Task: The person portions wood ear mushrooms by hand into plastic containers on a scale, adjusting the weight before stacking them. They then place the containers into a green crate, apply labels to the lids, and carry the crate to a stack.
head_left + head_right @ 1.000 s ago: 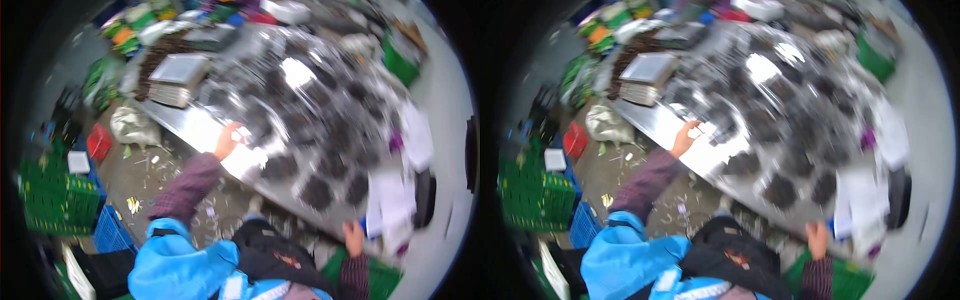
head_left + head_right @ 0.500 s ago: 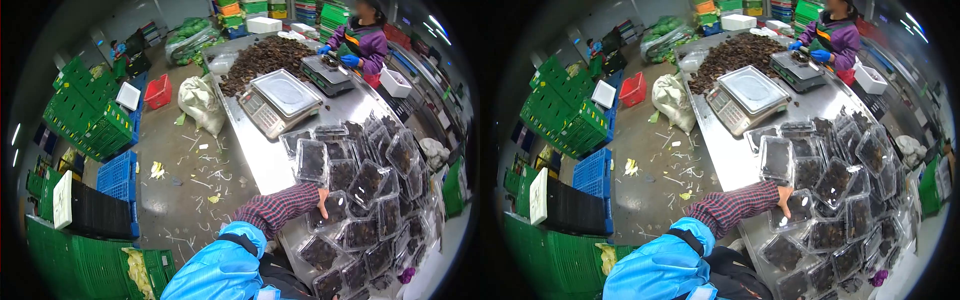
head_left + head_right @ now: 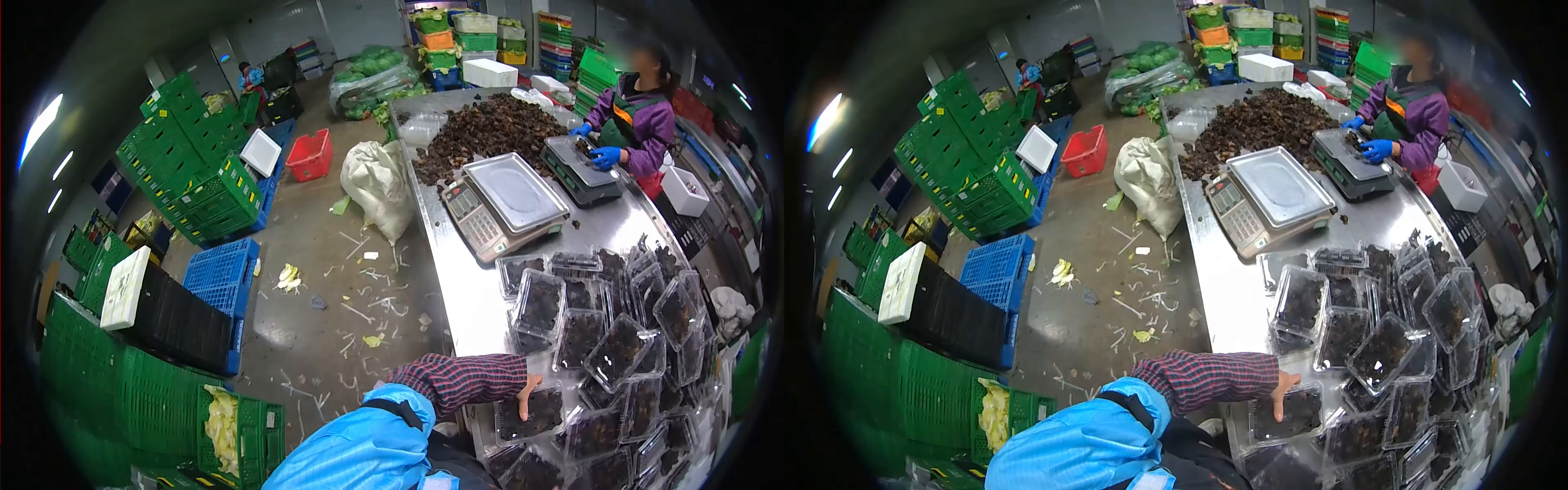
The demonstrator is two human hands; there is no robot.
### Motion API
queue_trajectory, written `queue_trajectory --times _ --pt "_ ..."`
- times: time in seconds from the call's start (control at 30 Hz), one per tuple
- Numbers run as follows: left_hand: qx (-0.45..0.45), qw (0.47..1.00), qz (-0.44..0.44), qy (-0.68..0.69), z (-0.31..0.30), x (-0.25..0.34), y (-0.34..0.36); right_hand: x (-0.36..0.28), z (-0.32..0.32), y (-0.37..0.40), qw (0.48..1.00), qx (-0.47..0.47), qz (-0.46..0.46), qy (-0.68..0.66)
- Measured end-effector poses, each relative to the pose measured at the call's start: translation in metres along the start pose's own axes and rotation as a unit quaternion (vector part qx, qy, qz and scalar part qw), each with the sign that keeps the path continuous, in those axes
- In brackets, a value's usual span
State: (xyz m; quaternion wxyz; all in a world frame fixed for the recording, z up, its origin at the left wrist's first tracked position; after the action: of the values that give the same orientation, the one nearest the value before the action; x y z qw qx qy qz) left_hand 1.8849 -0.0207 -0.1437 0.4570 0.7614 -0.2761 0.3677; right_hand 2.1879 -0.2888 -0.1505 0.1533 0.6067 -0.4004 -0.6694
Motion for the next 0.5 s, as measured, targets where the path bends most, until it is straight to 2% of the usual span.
queue_trajectory --times 0.03,0.07,0.1,0.13,0.17,0.2,0.23,0.27,0.3,0.33,0.37,0.43,0.5 --pt "0.016 1.0 0.019 -0.013 0.001 0.0 -0.001 -0.014 0.016 -0.011 0.999 0.002 -0.02 0.033" --pt "0.018 0.999 0.043 -0.022 0.007 -0.006 -0.011 -0.026 0.031 -0.005 0.997 0.009 0.028 0.077" --pt "0.044 0.999 -0.006 0.005 0.01 -0.033 -0.019 -0.025 0.019 -0.035 0.975 0.042 -0.168 0.141" --pt "0.039 0.998 -0.037 -0.017 0.001 -0.028 0.001 -0.043 0.034 0.003 0.977 0.105 -0.186 0.024" --pt "0.031 0.999 -0.025 0.003 -0.007 -0.023 0.01 -0.036 0.033 0.017 0.985 0.098 -0.132 -0.043" --pt "-0.001 0.997 -0.061 0.055 -0.008 -0.028 0.014 -0.029 0.039 0.038 0.99 0.118 -0.045 -0.057" --pt "0.008 0.995 -0.074 0.069 -0.011 -0.033 0.015 -0.006 0.04 0.053 0.982 0.161 0.023 -0.095" --pt "-0.074 0.989 -0.131 0.012 -0.015 -0.023 0.016 0.018 0.045 0.058 0.984 0.104 0.059 -0.132" --pt "0.047 0.996 0.064 -0.036 -0.029 -0.027 -0.007 0.048 0.06 0.062 0.97 0.059 0.112 -0.209" --pt "0.009 0.999 0.032 0.011 -0.015 -0.066 -0.029 0.061 0.081 0.068 0.959 0.053 0.141 -0.24" --pt "-0.017 0.993 0.024 0.111 -0.018 -0.041 -0.018 0.046 0.102 0.074 0.958 0.082 0.146 -0.235" --pt "-0.032 0.989 -0.059 0.13 -0.023 -0.038 -0.014 0.041 0.114 0.057 0.96 0.032 0.157 -0.228" --pt "-0.006 0.987 -0.054 0.148 -0.018 -0.003 -0.003 0.04 0.101 0.048 0.965 0.035 0.129 -0.224"
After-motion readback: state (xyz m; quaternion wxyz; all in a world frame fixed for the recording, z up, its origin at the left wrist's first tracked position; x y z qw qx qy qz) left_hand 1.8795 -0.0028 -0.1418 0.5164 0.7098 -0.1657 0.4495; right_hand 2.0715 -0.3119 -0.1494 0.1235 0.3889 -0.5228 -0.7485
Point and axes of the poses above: each hand's wrist, its own y-axis away from the middle knuckle, its own z-axis out of the palm, x = y × z, the point moved 8 cm from there along -y, towards the middle knuckle, and after that the axes turned 6 degrees about z, right-handed, at the moved point
